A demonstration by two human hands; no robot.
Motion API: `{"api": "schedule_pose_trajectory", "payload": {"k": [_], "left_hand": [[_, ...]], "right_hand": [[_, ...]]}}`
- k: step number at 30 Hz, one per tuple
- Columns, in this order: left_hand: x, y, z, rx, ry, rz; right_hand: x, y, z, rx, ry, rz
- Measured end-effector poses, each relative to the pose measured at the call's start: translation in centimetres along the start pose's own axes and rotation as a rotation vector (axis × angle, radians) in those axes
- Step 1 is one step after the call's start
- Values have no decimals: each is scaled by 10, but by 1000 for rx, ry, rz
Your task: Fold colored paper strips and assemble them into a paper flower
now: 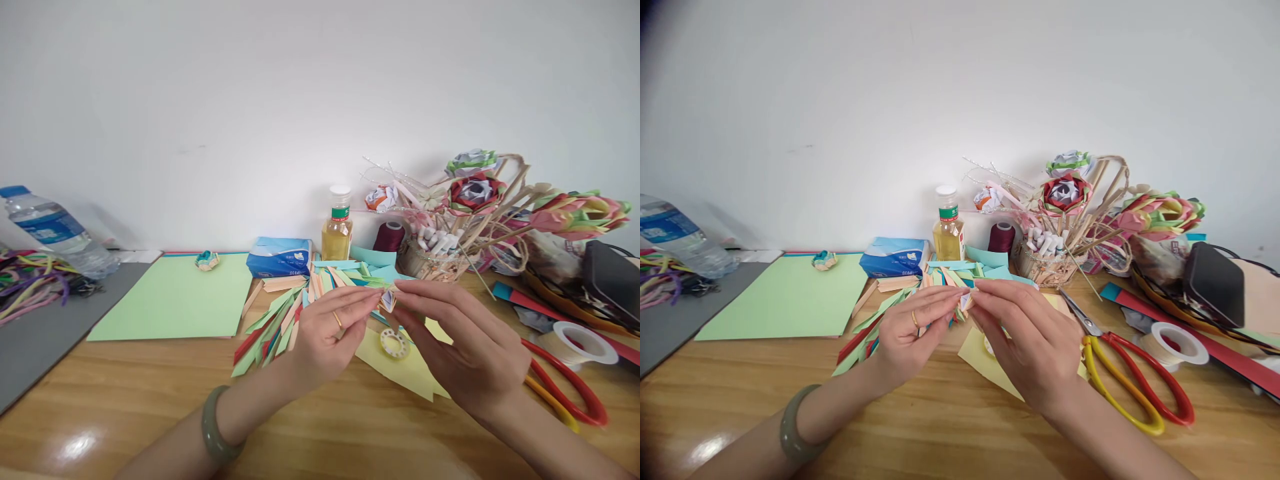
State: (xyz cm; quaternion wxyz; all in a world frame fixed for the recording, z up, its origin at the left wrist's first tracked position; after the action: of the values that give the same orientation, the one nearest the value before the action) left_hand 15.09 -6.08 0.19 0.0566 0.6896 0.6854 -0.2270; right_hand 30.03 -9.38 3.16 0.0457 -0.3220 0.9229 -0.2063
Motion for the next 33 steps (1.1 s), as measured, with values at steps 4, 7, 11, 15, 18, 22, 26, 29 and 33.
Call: {"api": "schedule_pose_trajectory", "payload": {"k": [4, 7, 11, 15, 18, 22, 26, 29, 33], "left_hand": [[0, 2, 4, -1, 6, -3], [1, 5, 8, -2, 16, -12], [0, 7, 10, 4, 23, -51], [-3, 6, 7, -19, -32, -46], [-6, 4, 4, -61, -123, -35], [-7, 3, 1, -84, -139, -46], [-5, 2, 1, -53, -140, -62], [-3, 1, 0, -8, -108, -84], [-2, -1, -4, 32, -40, -96]], "right_hand": [[-1, 1, 2, -25, 3, 33], [-1, 1, 2, -45, 4, 59], [-2, 2, 1, -38, 0, 84], [-3, 3, 3, -28, -16, 90], [-3, 3, 6, -33, -44, 113], [-3, 3, 8, -28, -52, 152], [-4, 4, 7, -15, -43, 169], [-4, 4, 7, -13, -34, 178], [-5, 4, 8, -14, -65, 167]]}}
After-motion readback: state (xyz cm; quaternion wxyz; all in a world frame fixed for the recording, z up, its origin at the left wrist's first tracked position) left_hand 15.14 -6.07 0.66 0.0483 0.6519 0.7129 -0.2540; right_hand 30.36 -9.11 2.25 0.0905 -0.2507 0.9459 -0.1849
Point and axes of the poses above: each hand's wrist, its own z-axis away from the middle knuckle, its own y-axis out of the palm, x = y × z, the point moved 2 cm from there along -z, towards the middle knuckle, and after that the axes turned 2 degrees about y, right-handed, at the moved point
